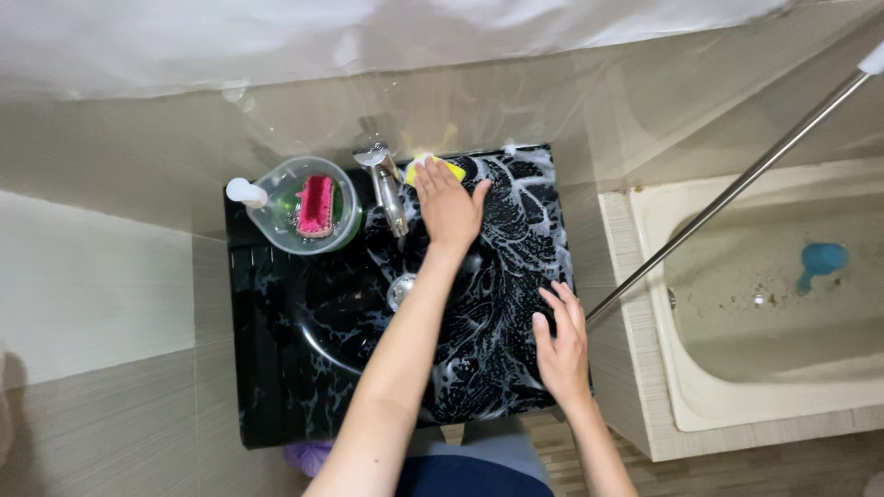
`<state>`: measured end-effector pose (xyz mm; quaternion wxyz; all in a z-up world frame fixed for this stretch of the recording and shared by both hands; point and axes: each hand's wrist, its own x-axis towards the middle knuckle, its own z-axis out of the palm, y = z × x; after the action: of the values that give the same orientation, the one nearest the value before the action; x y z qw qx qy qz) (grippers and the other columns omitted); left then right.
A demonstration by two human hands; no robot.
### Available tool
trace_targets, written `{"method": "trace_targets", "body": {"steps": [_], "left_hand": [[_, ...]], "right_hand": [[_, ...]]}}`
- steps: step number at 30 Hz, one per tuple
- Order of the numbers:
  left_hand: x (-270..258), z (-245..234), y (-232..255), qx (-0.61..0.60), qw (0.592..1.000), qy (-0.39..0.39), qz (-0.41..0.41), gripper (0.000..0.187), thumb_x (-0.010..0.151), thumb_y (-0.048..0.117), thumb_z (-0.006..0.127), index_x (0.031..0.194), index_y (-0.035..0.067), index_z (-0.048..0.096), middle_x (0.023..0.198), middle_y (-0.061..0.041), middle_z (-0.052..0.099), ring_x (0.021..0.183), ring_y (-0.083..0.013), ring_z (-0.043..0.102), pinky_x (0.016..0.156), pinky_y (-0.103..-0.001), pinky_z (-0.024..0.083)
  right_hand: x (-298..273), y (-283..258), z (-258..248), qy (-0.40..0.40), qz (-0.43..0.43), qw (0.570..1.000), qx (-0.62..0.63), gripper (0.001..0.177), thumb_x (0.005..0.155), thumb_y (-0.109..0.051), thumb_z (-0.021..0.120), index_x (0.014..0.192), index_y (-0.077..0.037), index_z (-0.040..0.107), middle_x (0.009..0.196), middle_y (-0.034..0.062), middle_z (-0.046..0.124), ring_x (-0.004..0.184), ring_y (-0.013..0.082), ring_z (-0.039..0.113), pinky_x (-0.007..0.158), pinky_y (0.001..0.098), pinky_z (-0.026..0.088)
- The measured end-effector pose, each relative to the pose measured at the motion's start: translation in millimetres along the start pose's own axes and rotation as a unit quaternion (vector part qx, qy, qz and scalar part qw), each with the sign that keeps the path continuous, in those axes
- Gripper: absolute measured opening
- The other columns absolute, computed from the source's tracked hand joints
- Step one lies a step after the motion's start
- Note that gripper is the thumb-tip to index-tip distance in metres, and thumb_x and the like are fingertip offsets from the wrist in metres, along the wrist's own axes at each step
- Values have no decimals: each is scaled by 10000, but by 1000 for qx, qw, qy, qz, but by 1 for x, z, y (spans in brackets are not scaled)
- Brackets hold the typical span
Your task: The person scrubs a black marble sink and the surrounding countertop area using a yellow and blue sponge and white soapy foam.
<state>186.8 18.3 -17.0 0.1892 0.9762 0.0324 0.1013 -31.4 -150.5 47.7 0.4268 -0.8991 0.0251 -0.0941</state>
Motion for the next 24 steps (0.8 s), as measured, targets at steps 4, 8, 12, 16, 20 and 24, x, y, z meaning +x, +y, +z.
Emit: {"method": "trace_targets", "body": {"steps": [4, 8, 12, 16, 20, 24], "left_hand": [[-4, 18, 45, -21, 997, -18, 68, 985, 961, 622, 539, 1476, -196, 352, 1564, -354, 338, 1502, -457, 260, 1253, -517, 175], [-18, 31, 75, -126, 966, -63, 216, 899, 967, 590, 527, 1503, -119, 393, 1595, -294, 376, 1532, -421, 278, 1260, -496, 191], [-30, 11, 53, -114, 960, -135, 219, 875, 985, 582, 551, 1517, -92, 379, 1605, -281, 357, 1535, -403, 281, 1268, -475, 208], [-19, -12, 6, -67, 975, -119, 173, 877, 974, 548, 576, 1512, -111, 363, 1600, -282, 358, 1512, -420, 287, 1247, -486, 214], [6, 3, 20, -65, 976, -49, 203, 853, 993, 525, 572, 1497, -132, 366, 1584, -294, 378, 1505, -445, 308, 1235, -498, 223], [-7, 12, 68, -88, 958, -135, 236, 884, 970, 544, 579, 1494, -134, 364, 1569, -319, 370, 1484, -447, 327, 1244, -474, 239]], "right_hand": [[-2, 3, -1, -2, 12, 1000, 8, 378, 1002, -189, 571, 1337, -16, 607, 1481, 186, 533, 1420, 376, 471, 1177, 459, 353], [-3, 11, -5, 3, 25, 1000, 2, 371, 1010, -196, 567, 1333, -19, 615, 1483, 186, 533, 1430, 371, 468, 1179, 458, 352], [-1, 20, -9, 15, 45, 999, -10, 369, 1020, -202, 565, 1337, -19, 618, 1477, 189, 535, 1437, 374, 460, 1181, 456, 349], [0, 24, -11, 21, 42, 999, -9, 367, 1019, -203, 566, 1331, -16, 613, 1479, 190, 537, 1437, 374, 460, 1185, 452, 348], [2, 22, -5, 19, 48, 999, 8, 367, 1018, -196, 564, 1333, -14, 609, 1478, 190, 536, 1434, 372, 462, 1185, 448, 348], [4, 19, -1, 17, 51, 998, 16, 371, 1006, -190, 572, 1330, -15, 612, 1469, 187, 542, 1423, 367, 470, 1183, 445, 351]]}}
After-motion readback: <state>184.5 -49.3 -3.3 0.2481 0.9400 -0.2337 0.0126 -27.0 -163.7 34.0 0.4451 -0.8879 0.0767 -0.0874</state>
